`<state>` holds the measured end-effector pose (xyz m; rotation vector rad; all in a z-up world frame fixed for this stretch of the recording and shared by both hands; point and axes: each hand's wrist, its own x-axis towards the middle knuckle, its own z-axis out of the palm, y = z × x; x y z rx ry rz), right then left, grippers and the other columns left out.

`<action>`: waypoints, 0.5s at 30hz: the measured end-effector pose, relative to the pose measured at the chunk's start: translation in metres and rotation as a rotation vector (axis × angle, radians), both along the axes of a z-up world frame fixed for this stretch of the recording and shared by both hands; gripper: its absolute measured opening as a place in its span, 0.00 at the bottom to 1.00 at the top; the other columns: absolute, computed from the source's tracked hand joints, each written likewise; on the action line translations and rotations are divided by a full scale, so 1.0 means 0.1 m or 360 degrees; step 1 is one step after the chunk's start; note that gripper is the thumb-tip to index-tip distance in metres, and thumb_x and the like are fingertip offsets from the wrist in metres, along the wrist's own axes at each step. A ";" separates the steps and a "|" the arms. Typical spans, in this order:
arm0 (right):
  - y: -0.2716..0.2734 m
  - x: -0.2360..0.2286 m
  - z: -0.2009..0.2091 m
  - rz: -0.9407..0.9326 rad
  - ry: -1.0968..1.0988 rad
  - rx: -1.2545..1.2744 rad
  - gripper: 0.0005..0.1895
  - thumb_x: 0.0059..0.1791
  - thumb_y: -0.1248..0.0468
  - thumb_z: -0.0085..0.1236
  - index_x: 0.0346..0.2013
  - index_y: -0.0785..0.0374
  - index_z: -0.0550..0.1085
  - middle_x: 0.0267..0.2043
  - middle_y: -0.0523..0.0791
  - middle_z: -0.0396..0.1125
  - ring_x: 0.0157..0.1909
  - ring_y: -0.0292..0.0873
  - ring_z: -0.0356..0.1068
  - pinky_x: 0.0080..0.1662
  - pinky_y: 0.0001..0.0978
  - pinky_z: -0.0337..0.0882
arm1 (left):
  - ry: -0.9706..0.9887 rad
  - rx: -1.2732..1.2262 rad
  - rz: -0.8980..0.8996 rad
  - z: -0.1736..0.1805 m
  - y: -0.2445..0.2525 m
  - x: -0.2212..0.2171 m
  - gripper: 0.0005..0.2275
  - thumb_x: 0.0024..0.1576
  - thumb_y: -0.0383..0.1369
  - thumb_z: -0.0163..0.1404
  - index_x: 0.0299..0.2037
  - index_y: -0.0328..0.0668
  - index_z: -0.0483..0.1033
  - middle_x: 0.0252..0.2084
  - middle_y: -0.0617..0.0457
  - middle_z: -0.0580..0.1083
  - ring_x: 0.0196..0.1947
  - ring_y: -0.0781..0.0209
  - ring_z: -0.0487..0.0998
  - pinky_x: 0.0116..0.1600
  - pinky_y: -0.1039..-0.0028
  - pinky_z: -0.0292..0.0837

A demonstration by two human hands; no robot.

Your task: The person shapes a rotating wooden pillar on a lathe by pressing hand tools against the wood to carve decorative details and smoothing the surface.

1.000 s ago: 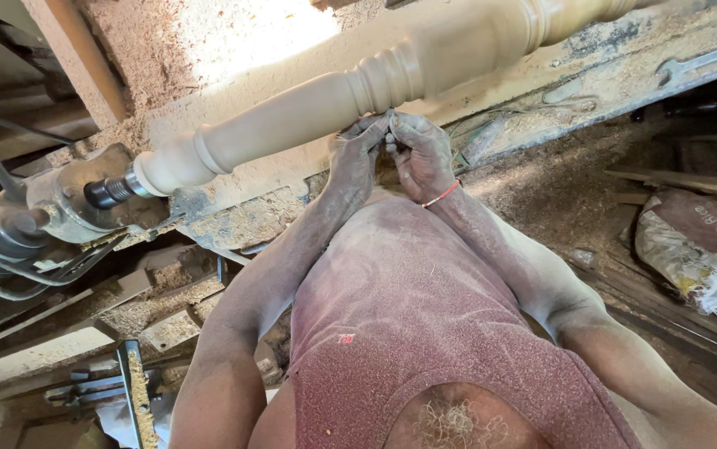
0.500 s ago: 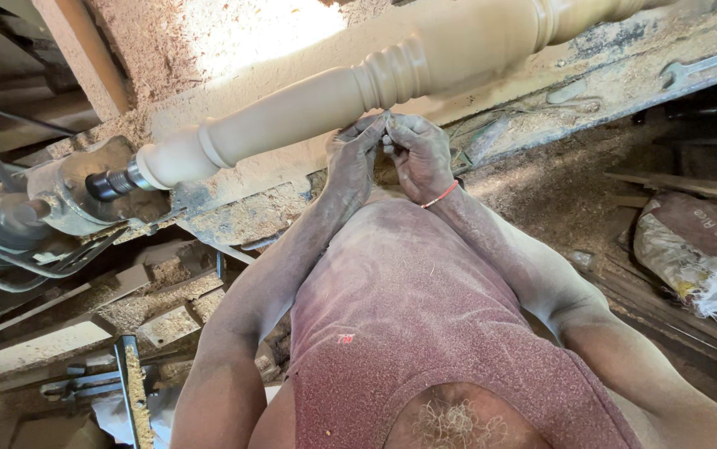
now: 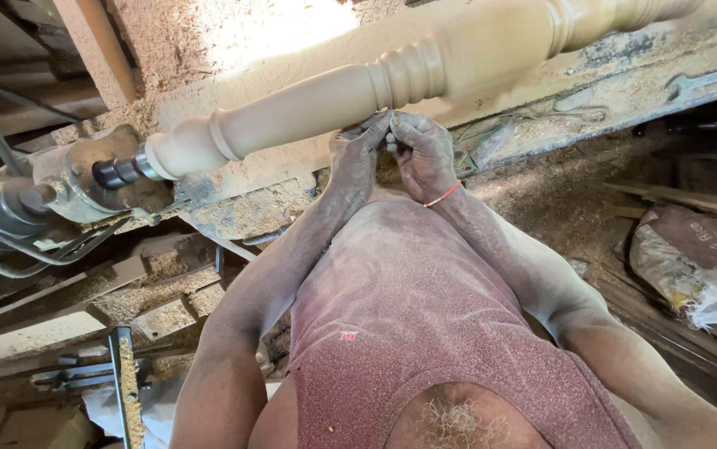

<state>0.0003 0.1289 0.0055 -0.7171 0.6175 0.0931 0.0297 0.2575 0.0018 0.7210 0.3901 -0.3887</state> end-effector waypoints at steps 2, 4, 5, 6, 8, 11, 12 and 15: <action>0.01 0.00 -0.01 -0.0002 0.0002 -0.0011 0.06 0.53 0.73 0.56 0.44 0.72 0.77 0.37 0.46 0.74 0.35 0.36 0.72 0.40 0.27 0.74 | 0.0016 -0.0001 -0.0010 -0.01 0.00 0.00 0.09 0.57 0.20 0.58 0.48 0.29 0.78 0.44 0.45 0.80 0.43 0.61 0.81 0.49 0.73 0.77; 0.02 -0.01 -0.02 0.0024 -0.0027 0.0006 0.06 0.54 0.72 0.57 0.44 0.72 0.77 0.37 0.45 0.74 0.35 0.36 0.72 0.39 0.27 0.74 | 0.0060 -0.0006 -0.0026 0.00 0.03 -0.01 0.10 0.57 0.21 0.58 0.48 0.28 0.79 0.44 0.45 0.80 0.42 0.61 0.81 0.48 0.73 0.77; 0.02 0.00 -0.03 0.0036 -0.0045 0.0014 0.06 0.54 0.72 0.57 0.43 0.72 0.77 0.37 0.45 0.74 0.35 0.36 0.72 0.39 0.27 0.74 | 0.0056 -0.0035 -0.0019 0.00 0.04 -0.01 0.09 0.58 0.21 0.58 0.48 0.28 0.79 0.44 0.45 0.80 0.42 0.61 0.81 0.47 0.73 0.76; 0.04 0.01 -0.04 0.0032 -0.0022 0.0001 0.06 0.54 0.72 0.57 0.43 0.72 0.77 0.37 0.45 0.74 0.35 0.36 0.72 0.39 0.27 0.74 | 0.0052 -0.0064 -0.0012 0.01 0.06 -0.02 0.09 0.58 0.21 0.58 0.48 0.27 0.79 0.44 0.45 0.80 0.41 0.61 0.80 0.46 0.73 0.76; 0.06 0.02 -0.07 0.0020 0.0028 -0.0031 0.06 0.53 0.72 0.58 0.43 0.70 0.77 0.36 0.45 0.74 0.35 0.37 0.72 0.39 0.27 0.74 | 0.0052 -0.0072 0.0003 0.01 0.05 -0.03 0.09 0.58 0.21 0.58 0.48 0.27 0.79 0.43 0.46 0.80 0.41 0.60 0.80 0.46 0.73 0.76; 0.08 0.00 -0.11 0.0009 -0.0121 0.0019 0.06 0.52 0.72 0.58 0.42 0.71 0.76 0.38 0.46 0.74 0.37 0.37 0.73 0.41 0.28 0.74 | 0.0023 -0.0031 0.0039 0.04 0.05 0.02 0.09 0.57 0.20 0.57 0.47 0.28 0.78 0.43 0.46 0.80 0.41 0.61 0.81 0.46 0.73 0.76; 0.06 0.03 -0.12 0.0010 -0.0099 0.0030 0.05 0.52 0.72 0.59 0.43 0.71 0.76 0.37 0.45 0.74 0.37 0.37 0.73 0.41 0.27 0.74 | 0.0005 -0.0034 0.0046 0.04 0.03 0.04 0.09 0.57 0.20 0.57 0.47 0.27 0.78 0.43 0.45 0.80 0.41 0.60 0.81 0.46 0.73 0.76; 0.04 0.01 -0.13 0.0010 -0.0042 0.0052 0.05 0.53 0.71 0.60 0.43 0.71 0.77 0.37 0.46 0.74 0.36 0.37 0.72 0.40 0.27 0.74 | 0.0005 -0.0020 0.0029 0.05 0.06 0.00 0.09 0.58 0.20 0.58 0.47 0.26 0.78 0.42 0.45 0.80 0.40 0.60 0.81 0.43 0.72 0.76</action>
